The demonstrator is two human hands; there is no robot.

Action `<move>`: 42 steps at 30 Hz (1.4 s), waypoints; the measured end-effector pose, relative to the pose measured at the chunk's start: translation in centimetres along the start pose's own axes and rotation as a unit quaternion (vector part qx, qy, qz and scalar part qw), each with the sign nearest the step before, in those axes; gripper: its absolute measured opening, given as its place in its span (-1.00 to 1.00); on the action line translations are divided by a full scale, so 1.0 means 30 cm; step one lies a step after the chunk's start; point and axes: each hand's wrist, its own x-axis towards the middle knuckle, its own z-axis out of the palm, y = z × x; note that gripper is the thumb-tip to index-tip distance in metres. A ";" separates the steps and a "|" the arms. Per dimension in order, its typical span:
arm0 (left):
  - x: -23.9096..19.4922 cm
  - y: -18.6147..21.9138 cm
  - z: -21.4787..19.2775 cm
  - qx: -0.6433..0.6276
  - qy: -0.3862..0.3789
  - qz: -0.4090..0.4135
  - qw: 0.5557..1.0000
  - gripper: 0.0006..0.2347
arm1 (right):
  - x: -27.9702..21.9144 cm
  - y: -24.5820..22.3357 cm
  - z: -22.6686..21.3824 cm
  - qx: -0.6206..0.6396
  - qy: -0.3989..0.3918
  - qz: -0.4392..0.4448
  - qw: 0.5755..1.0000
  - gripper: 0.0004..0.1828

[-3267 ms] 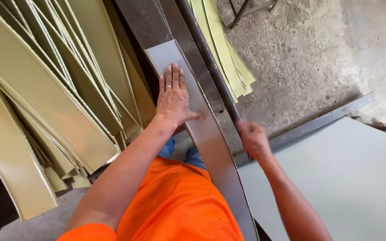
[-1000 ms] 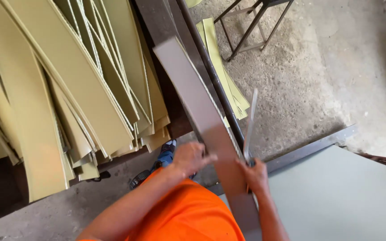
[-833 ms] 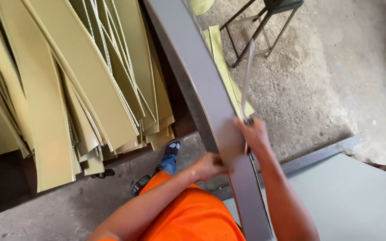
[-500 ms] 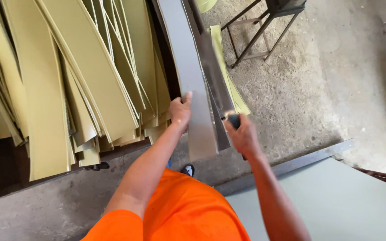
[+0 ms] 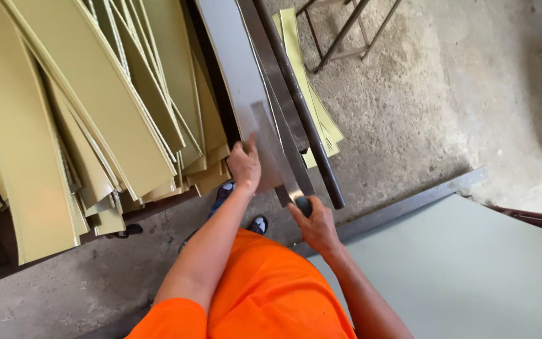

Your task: Smoothing the edges of curved metal strips using a hand file.

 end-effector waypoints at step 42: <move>0.030 -0.003 0.072 0.040 0.090 0.040 0.994 -0.49 | -0.150 -0.052 -0.053 -0.007 0.135 -0.028 0.990 -0.56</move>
